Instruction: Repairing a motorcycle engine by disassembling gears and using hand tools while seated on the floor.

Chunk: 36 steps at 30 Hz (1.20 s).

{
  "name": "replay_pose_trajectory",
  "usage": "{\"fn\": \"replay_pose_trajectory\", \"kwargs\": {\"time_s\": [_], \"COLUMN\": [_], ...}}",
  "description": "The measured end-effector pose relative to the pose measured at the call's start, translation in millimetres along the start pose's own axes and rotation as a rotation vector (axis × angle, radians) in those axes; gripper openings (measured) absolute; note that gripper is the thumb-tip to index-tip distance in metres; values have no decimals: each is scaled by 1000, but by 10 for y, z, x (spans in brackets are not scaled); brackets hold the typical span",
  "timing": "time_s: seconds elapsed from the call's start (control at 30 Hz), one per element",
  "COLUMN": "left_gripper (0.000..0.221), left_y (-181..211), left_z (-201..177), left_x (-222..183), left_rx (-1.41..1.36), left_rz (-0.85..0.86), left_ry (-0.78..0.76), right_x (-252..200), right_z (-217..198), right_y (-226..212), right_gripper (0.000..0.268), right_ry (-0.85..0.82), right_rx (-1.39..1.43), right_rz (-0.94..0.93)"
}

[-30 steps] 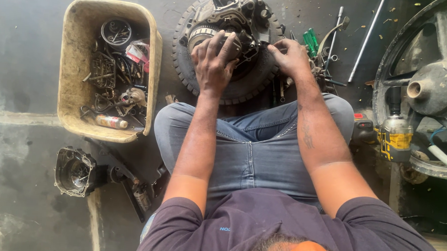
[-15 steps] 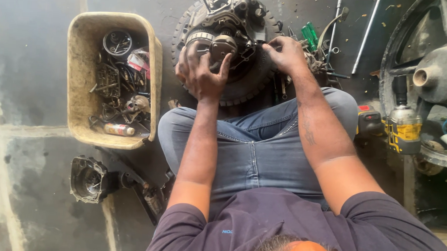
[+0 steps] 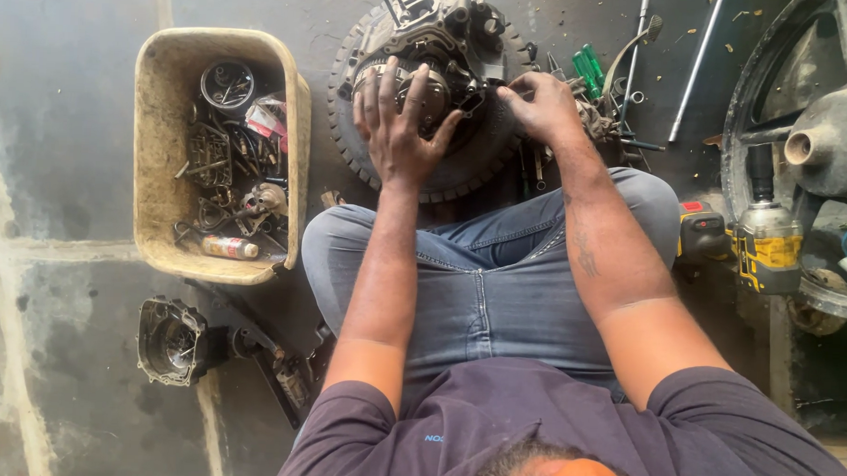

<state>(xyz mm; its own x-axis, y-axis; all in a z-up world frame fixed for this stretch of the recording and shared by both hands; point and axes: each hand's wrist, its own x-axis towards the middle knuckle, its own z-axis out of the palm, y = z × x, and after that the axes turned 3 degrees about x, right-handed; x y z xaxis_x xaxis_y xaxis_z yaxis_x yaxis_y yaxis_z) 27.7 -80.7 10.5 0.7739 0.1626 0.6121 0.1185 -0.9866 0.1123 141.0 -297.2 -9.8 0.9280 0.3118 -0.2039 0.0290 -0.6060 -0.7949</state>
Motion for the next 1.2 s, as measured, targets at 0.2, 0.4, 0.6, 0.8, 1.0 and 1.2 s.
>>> {"fn": "replay_pose_trajectory", "kwargs": {"time_s": [0.2,0.4,0.6,0.8,1.0,1.2], "left_gripper": [65,68,89,75,66,69], "left_y": [-14,4,-96,15,47,-62], "left_z": [98,-94,56,-49,-5,96], "left_x": [-23,41,-43,8,14,42], "left_rx": [30,112,-23,-74,-4,58], "left_rz": [-108,-268,-72,31,-80,-200], "left_ry": [26,-83,21,-23,26,27], "right_x": [-3,-14,35,5,-9,9], "right_z": [13,7,77,28,16,47], "right_y": [33,4,143,63,45,56], "right_gripper": [41,42,41,41,42,45], "right_ry": [-2,9,31,35,23,16], "right_rx": [-10,-17,-4,-15,-16,-10], "right_rz": [-4,-16,-85,-67,-58,-44]}}
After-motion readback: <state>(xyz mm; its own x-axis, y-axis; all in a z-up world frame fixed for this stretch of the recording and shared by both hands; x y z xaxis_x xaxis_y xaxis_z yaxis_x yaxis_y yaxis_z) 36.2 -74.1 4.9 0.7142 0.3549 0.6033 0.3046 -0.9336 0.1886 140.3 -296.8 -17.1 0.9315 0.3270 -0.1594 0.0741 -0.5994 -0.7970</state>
